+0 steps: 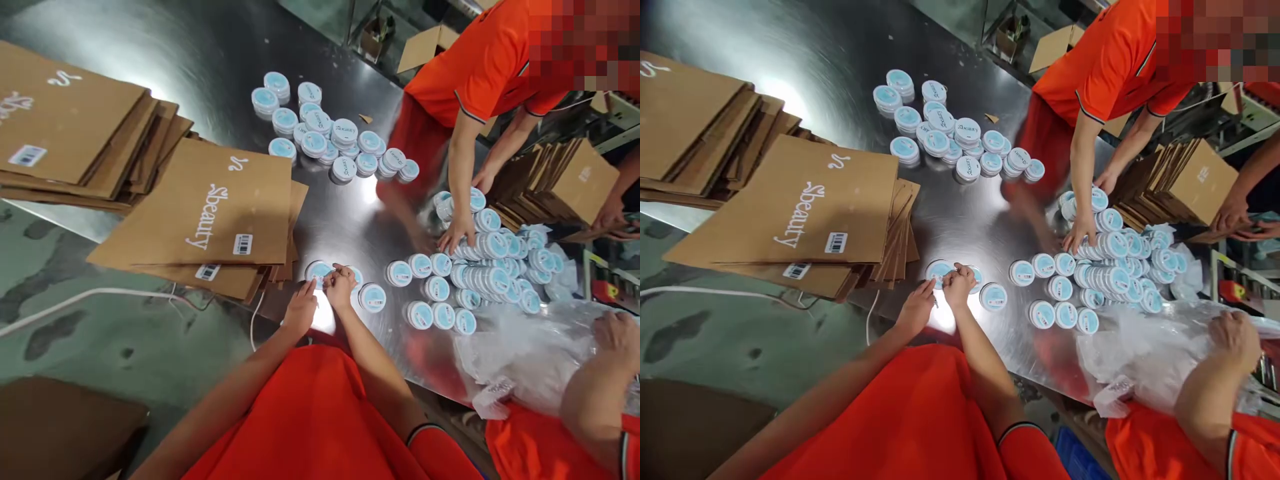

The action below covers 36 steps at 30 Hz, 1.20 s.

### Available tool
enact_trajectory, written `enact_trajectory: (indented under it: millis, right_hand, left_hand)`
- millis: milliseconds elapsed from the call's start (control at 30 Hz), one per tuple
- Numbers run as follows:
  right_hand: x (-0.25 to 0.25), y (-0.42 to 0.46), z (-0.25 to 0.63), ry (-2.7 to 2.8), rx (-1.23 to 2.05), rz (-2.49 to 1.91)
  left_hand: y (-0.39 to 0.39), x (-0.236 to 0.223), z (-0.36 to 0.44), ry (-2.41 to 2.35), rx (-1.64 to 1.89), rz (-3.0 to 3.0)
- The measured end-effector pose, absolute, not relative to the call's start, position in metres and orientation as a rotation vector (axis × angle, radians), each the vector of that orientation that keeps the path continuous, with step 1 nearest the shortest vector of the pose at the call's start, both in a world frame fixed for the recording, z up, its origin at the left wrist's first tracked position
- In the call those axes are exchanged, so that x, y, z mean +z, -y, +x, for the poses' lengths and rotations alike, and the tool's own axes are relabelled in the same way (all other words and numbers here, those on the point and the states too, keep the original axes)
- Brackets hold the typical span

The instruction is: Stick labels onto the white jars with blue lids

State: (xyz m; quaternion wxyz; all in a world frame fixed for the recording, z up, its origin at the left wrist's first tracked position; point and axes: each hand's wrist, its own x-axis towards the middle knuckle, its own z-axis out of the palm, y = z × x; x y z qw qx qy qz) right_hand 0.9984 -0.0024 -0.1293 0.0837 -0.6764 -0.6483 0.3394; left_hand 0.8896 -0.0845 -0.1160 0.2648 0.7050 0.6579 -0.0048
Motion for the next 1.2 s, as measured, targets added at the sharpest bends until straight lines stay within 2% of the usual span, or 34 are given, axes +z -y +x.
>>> enact_trajectory:
  millis: [333,500,600,700,833,900,1200]
  right_hand:
    - [-0.125,0.009,0.993,2.111,0.763,-2.027]
    - [-0.123,0.001,1.002,2.147,0.553,-2.189]
    - [-0.128,-0.002,1.008,2.282,0.594,-2.085]
    - [-0.135,0.004,1.011,2.365,0.480,-1.988]
    - [-0.146,0.016,1.019,2.814,0.463,-1.424]
    - [-0.150,0.015,1.031,2.926,0.465,-1.289]
    - [-0.158,0.006,1.170,3.027,0.459,-1.355]
  left_hand:
    - [0.086,-0.122,0.885,-1.761,0.064,1.914]
    - [0.091,-0.132,0.881,-1.716,0.161,1.912]
    - [0.091,-0.139,0.879,-1.708,0.219,1.901]
    - [0.091,-0.141,0.877,-1.736,0.310,1.876]
    - [0.099,-0.137,0.872,-1.825,0.451,1.812]
    - [0.108,-0.137,0.866,-1.838,0.501,1.746]
    - [0.138,-0.140,0.856,-1.695,0.486,1.508]
